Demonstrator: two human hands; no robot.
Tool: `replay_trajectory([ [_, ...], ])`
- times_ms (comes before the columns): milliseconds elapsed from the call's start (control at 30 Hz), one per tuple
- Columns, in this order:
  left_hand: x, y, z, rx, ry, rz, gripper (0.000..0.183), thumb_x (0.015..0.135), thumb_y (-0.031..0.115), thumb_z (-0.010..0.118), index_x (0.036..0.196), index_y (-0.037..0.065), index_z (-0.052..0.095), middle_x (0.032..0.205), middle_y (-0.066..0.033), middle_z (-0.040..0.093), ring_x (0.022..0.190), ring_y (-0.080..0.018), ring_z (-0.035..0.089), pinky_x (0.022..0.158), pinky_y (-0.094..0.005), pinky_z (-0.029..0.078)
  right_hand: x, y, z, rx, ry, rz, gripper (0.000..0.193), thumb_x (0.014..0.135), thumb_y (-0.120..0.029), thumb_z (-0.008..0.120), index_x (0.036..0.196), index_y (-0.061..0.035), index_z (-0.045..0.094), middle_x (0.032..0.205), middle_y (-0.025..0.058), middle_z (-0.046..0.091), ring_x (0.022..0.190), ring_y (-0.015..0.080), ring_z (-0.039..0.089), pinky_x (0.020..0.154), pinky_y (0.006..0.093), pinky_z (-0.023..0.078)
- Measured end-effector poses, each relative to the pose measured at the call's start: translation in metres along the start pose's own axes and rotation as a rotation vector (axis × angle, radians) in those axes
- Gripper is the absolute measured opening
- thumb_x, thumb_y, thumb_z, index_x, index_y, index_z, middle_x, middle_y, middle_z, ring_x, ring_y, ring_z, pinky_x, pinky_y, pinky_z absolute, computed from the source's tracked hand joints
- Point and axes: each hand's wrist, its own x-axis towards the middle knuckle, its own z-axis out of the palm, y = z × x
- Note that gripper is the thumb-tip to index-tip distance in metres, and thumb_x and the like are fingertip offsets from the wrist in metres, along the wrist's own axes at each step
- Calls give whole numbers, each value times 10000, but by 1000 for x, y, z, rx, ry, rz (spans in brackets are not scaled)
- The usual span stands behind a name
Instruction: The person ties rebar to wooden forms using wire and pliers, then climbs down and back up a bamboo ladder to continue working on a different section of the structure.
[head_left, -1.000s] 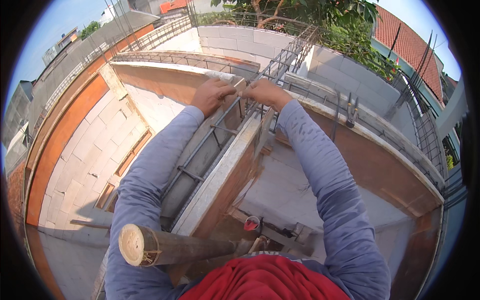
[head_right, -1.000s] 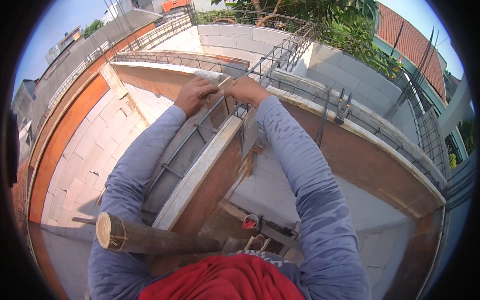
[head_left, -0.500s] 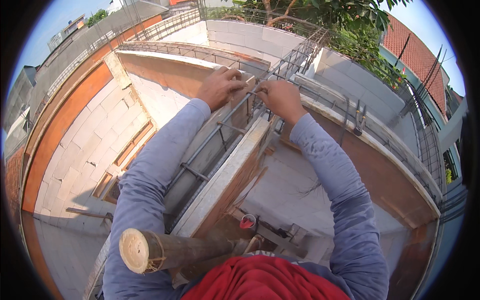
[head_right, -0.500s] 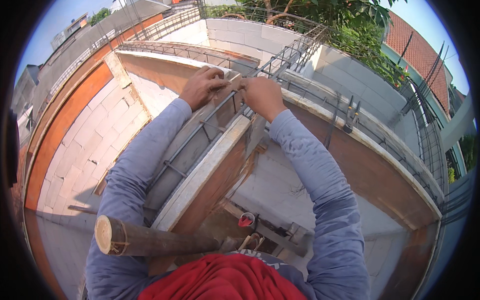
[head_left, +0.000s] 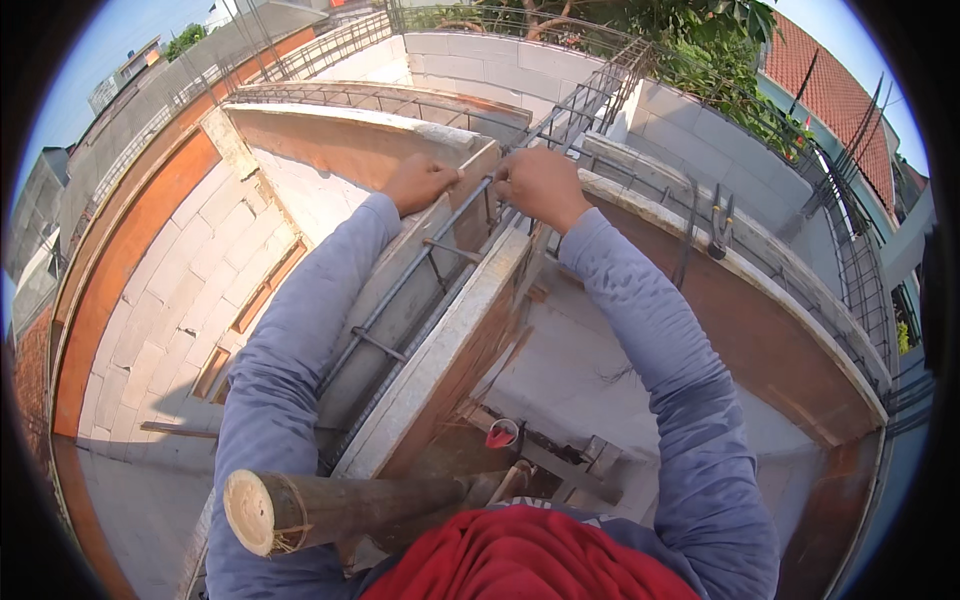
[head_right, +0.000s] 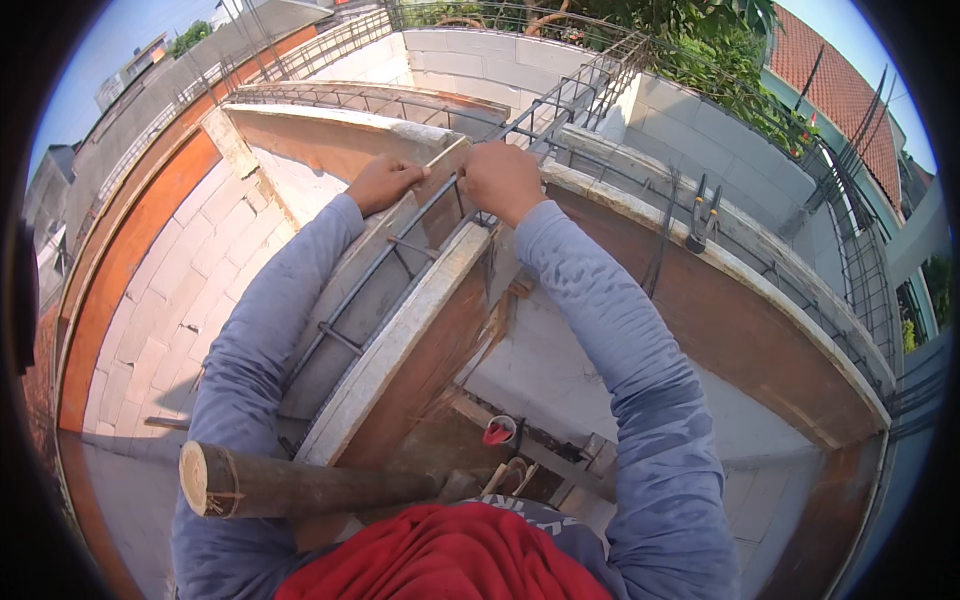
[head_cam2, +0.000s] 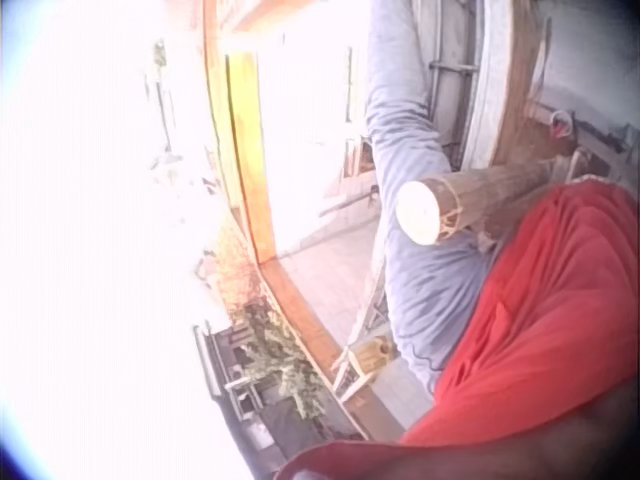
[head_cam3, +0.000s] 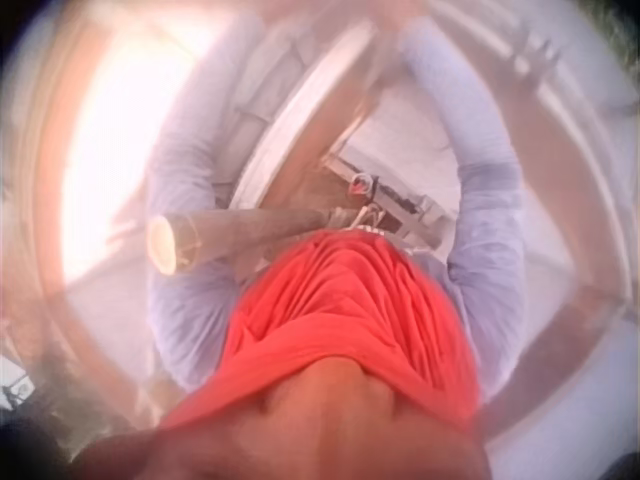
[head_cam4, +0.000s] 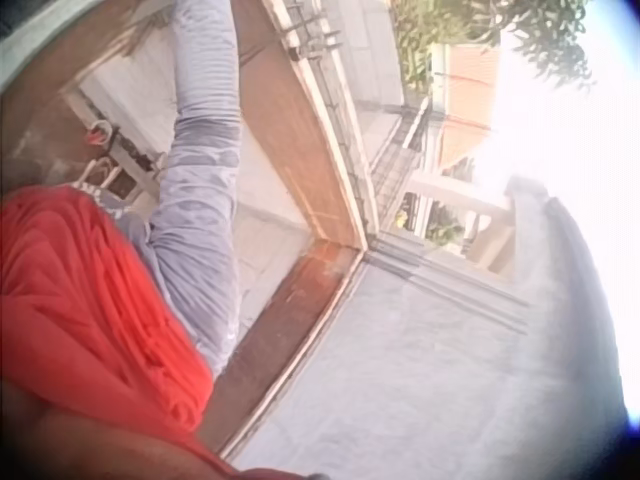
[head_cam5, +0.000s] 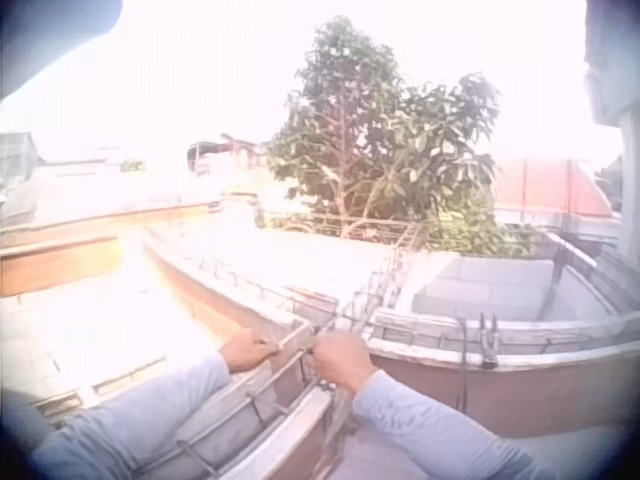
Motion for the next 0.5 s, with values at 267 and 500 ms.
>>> replay_trajectory([
  [267, 4, -1, 5, 0, 10, -17, 468, 958, 397, 656, 845, -56, 686, 706, -118, 655, 685, -162, 590, 684, -372, 484, 22, -20, -1, -51, -149, 113, 207, 793, -209, 710, 911, -61, 793, 976, 176, 766, 929, 361, 746, 834, 476, 596],
  [500, 6, -7, 7, 23, 19, 8, 445, 949, 401, 641, 844, -28, 696, 735, -150, 664, 705, -232, 616, 703, -397, 498, 34, -33, -21, -31, -281, 176, 262, 815, -256, 722, 982, -68, 796, 1055, 187, 760, 1000, 363, 735, 868, 465, 589],
])
